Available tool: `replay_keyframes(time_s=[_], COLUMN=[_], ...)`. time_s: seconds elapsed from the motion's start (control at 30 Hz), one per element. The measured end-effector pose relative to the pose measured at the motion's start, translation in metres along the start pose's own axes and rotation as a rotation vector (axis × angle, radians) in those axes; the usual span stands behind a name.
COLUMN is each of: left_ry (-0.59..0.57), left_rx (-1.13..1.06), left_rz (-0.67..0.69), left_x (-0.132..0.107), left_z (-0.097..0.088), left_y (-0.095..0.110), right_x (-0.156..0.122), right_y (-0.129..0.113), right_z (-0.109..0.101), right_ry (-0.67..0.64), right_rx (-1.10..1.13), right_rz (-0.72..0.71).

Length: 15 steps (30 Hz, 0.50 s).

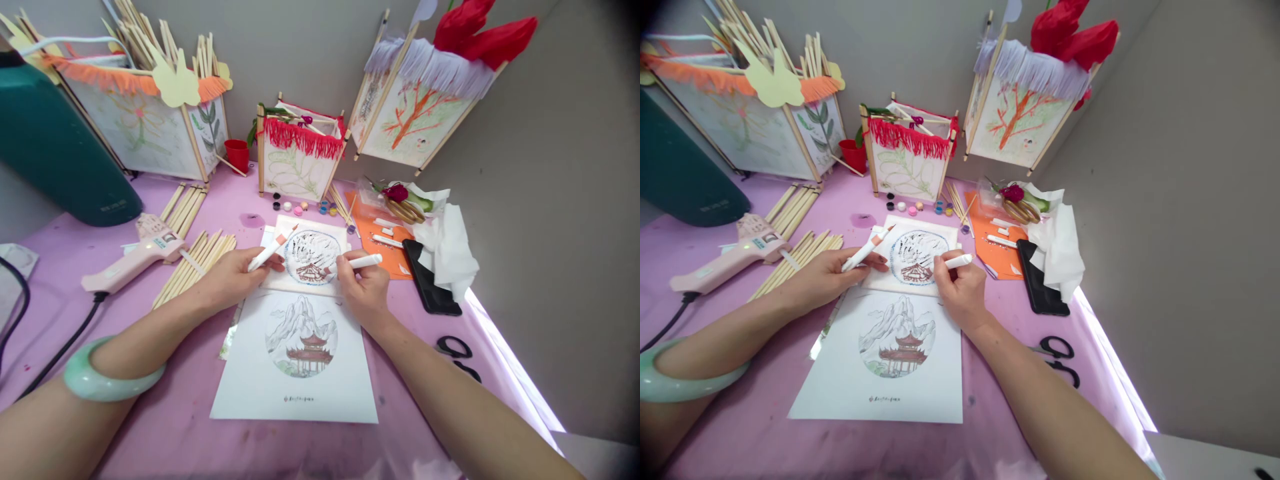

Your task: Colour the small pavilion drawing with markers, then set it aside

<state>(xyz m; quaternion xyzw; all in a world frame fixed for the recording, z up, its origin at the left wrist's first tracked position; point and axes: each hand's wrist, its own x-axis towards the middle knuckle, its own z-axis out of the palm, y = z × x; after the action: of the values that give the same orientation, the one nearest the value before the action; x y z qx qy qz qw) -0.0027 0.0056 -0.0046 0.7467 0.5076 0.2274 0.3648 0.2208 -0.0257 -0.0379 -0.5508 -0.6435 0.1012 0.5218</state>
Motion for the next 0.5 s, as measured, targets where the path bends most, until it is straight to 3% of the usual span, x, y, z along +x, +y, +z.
replay_keyframes(time_s=[0.5], left_ry=[-0.001], left_rx=[0.004], left_rz=[0.007], left_x=[-0.0009], left_z=[-0.0013], left_y=[0.0018], right_x=[-0.0010], right_y=[-0.0012], right_z=[0.0011], right_ry=[-0.020], right_rx=[-0.010], right_rz=[-0.011])
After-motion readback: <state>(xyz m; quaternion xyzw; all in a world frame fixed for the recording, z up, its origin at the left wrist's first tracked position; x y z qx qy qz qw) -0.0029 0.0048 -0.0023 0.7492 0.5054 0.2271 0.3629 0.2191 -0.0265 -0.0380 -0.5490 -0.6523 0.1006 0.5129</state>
